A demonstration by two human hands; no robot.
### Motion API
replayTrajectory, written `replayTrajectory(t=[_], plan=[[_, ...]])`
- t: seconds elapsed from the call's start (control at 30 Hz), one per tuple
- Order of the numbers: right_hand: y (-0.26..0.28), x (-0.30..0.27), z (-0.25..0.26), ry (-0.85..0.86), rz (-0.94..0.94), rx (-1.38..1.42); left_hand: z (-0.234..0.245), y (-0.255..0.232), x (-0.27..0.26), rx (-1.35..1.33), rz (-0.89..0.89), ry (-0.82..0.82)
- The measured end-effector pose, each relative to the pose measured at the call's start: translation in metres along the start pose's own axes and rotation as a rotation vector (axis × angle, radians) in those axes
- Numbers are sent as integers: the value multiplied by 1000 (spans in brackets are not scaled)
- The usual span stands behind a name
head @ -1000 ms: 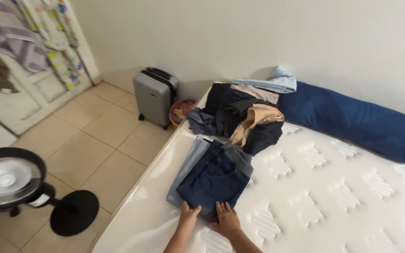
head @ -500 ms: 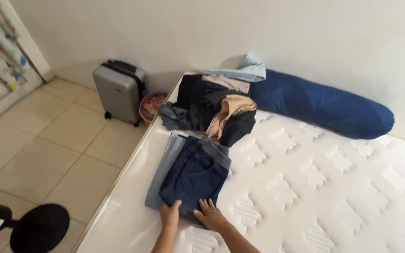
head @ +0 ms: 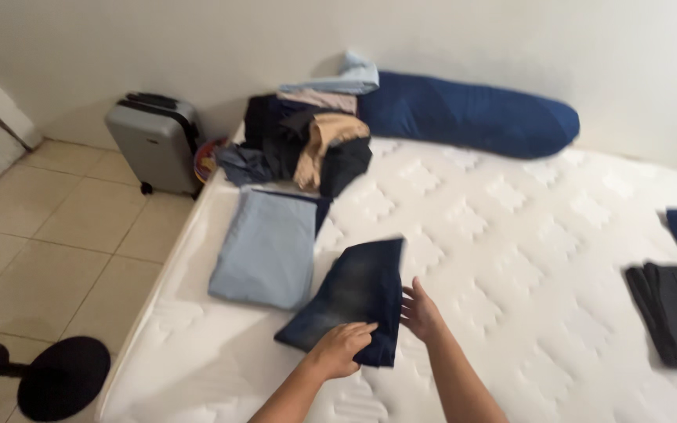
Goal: The person folds several pairs of pants and shorts by hand on a bed, smoothing them out and stacking them.
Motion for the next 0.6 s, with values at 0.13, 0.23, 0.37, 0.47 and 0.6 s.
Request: replayTrajectory(t=[0.13,0.23,0.37,0.47,0.6], plan=[[-56,-48,83,-277,-184,-184,-66,11,-24,142,438,465],[-79,-71,101,-240,-213,-196,-79,35,-30,167,626,381],[-104,-70,84,-152,-166,-135,-103,55,-42,130,702,306],[-112,-56,59,-132,-117,-85,-119,63,-45,122,742,265],[-115,-47,43,-169,-73,-170,-115,83,-52,82,797,-28]])
Point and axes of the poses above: each hand's wrist, its own x-axis towards the middle knuckle, its own z-axis out of the back of the hand, y = z × x, the point moved 5 cm from there along x, towards the middle knuckle, and after that the axes turned 10 degrees about z, right-handed, at the moved point
